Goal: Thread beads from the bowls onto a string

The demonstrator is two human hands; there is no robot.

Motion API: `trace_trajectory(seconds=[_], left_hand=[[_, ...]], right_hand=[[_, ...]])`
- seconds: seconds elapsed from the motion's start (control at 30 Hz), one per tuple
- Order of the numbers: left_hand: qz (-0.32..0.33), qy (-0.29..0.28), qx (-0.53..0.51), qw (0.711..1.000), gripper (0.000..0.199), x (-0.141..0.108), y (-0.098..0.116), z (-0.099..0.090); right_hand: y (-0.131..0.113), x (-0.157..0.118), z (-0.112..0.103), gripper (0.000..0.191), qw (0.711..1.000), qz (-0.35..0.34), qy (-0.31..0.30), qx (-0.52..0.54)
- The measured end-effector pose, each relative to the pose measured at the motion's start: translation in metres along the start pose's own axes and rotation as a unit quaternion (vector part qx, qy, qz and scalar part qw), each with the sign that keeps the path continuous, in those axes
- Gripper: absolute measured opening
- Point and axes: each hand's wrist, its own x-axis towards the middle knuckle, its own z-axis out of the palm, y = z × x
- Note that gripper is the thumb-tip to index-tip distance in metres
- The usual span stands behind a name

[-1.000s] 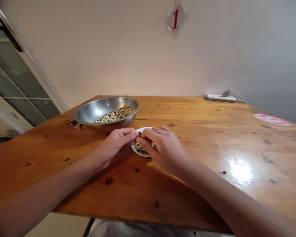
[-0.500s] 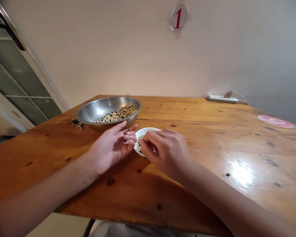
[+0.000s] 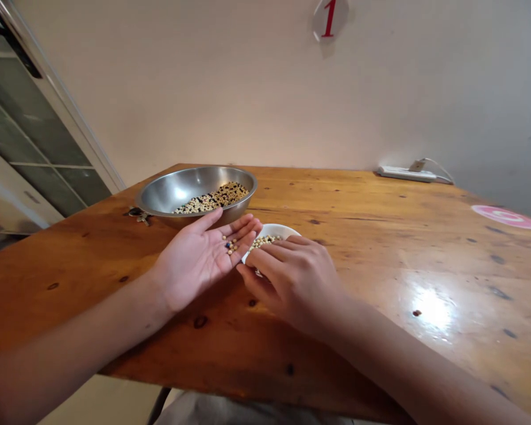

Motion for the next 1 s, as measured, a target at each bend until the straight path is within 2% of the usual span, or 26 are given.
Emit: trace_trajectory(seconds=[0.13, 0.2, 0.57, 1.0], left_hand=[[-0.003, -0.006, 0.017, 1.000, 0.038, -0.0005, -0.0007, 0.0011], [-0.007, -0.011, 0.018, 1.000, 0.040, -0.0010, -0.0007, 0.0016], [-0.007, -0.026, 0.016, 1.000, 0.038, -0.0011, 0.0007, -0.0004], [-0.029, -0.024, 0.020, 0.999, 0.037, -0.0018, -0.0009, 0.0022]], right_hand=[[-0.0018, -0.0011, 0.0037, 0.027, 0.993, 0.076, -0.031, 0.084], [-0.0017, -0.0015, 0.0048, 0.026, 0.991, 0.087, -0.039, 0.095], [-0.0008, -0.0020, 0.0069, 0.028, 0.990, 0.092, -0.049, 0.093], [-0.0022, -0.0012, 0.0109, 0.026, 0.995, 0.067, -0.023, 0.072]])
